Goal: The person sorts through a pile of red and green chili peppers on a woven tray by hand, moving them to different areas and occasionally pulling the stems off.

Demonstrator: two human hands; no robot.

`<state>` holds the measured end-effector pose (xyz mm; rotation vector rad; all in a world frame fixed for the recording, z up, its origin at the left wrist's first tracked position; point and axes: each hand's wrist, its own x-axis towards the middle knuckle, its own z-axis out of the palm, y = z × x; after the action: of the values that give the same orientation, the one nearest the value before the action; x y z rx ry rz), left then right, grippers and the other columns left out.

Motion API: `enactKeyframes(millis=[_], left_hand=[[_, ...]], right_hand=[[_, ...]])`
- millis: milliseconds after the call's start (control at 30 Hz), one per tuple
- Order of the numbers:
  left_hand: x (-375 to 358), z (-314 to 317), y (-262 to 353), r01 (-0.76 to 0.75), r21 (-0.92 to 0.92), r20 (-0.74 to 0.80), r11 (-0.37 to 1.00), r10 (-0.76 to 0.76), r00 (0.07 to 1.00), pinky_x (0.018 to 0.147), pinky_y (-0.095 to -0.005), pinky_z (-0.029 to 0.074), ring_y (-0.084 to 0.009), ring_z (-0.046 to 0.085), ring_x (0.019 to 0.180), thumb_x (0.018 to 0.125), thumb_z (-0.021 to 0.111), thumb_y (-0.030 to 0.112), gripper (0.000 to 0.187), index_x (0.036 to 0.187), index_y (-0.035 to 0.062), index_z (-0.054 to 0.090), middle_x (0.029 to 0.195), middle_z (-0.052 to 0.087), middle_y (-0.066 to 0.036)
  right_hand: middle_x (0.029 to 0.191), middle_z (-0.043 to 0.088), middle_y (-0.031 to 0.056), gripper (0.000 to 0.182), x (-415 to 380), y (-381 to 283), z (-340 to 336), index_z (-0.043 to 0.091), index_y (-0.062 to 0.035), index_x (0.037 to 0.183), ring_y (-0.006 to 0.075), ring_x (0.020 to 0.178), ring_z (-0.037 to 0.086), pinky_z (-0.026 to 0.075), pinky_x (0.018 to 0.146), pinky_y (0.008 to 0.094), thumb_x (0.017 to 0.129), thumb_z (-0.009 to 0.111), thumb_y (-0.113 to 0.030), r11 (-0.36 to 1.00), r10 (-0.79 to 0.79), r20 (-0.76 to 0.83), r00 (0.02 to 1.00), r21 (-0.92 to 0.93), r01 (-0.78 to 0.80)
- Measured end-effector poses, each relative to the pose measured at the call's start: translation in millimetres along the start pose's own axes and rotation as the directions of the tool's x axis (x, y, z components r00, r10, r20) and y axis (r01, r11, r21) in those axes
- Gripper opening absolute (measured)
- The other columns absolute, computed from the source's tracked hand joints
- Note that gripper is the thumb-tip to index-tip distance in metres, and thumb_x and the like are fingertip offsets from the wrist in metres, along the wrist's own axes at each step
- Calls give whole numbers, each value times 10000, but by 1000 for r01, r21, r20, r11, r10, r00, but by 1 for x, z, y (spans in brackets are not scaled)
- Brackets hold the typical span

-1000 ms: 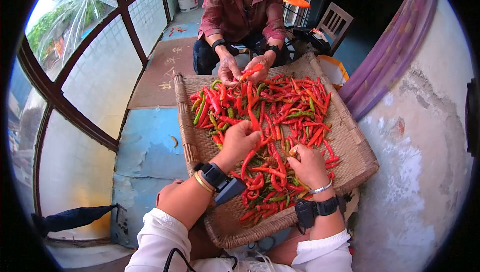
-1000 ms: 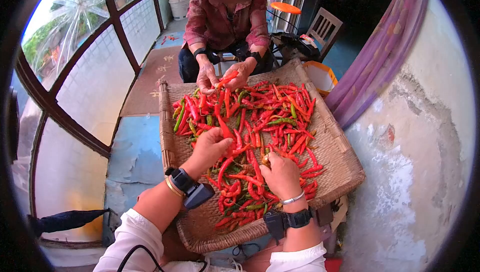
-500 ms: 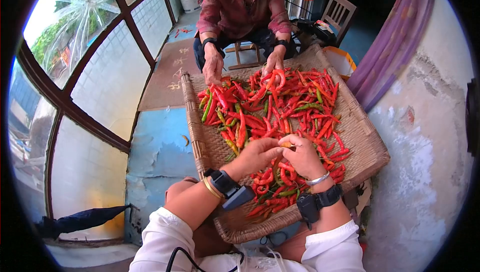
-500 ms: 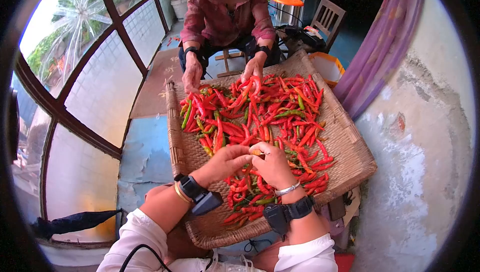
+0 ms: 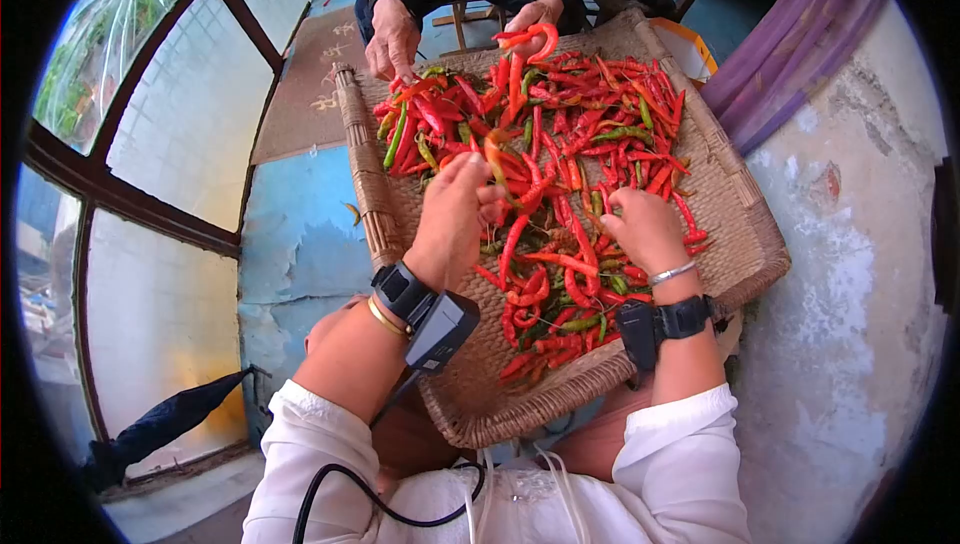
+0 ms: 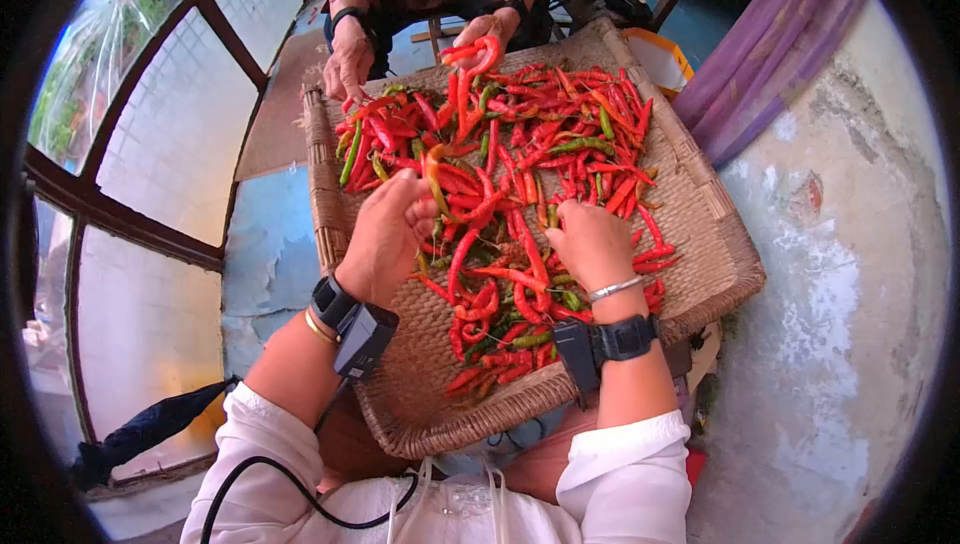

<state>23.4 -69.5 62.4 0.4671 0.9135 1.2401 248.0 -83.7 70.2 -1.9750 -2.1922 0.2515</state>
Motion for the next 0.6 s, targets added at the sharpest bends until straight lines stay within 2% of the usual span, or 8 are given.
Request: enactKeyframes(millis=[167,233,367,433,467,500,567,600], left_hand=[[-7,4,-6,10,27,-130,1000,-6,992,548,-211,449,-86,566,670,886,510,173,148,1012,98,524,818,590,2],[-7,0,-10,161,94,175,982,-175,969,550,-216,449,-80,560,664,887,507,172,157,1025,100,526,844,608,-8],[-12,8,-12,188,255,185,948,-239,953,560,-191,425,-60,534,639,884,515,170,143,1010,110,545,860,617,2],[-12,9,-14,195,261,187,945,-248,950,564,-179,411,-52,521,634,875,534,169,142,1006,117,550,856,614,15],[-12,12,-16,174,343,185,923,-249,951,557,-178,408,-47,514,631,870,545,164,157,1016,106,547,839,602,24],[-13,15,-18,151,423,184,894,-248,951,551,-177,406,-42,507,629,866,556,159,174,1026,95,544,821,591,33],[-13,15,-30,74,517,233,852,-224,946,544,-176,405,-38,500,625,859,567,157,195,1037,81,538,800,575,39],[-13,15,-35,-10,603,286,797,-204,936,538,-176,404,-34,493,621,853,578,155,217,1047,67,533,779,559,44]], right_hand=[[829,621,176,297,10,-6,24,639,-43,788,336,809,597,474,725,431,716,641,-332,996,53,291,955,-84,-30],[814,624,173,296,13,-9,25,640,-42,813,329,829,599,479,738,421,709,639,-319,980,135,488,862,-194,-44],[797,629,158,275,16,4,36,637,-43,789,327,815,599,482,709,419,700,634,-304,985,68,419,905,-170,5],[763,630,128,259,22,9,26,618,-38,754,317,695,595,480,648,409,688,632,-288,993,58,364,930,79,-93],[694,620,72,228,23,13,24,591,-28,729,225,545,560,466,545,335,730,628,-252,944,34,374,927,294,-153],[694,620,72,228,23,11,21,591,-28,729,225,545,560,466,545,335,730,628,-252,944,33,379,925,292,-154],[657,592,23,186,20,5,10,577,-22,742,111,479,505,429,475,245,787,602,-201,609,4,360,933,739,-288],[657,579,1,157,16,-3,1,575,-23,794,48,489,488,399,449,191,834,568,-174,518,-19,372,928,798,-309]])
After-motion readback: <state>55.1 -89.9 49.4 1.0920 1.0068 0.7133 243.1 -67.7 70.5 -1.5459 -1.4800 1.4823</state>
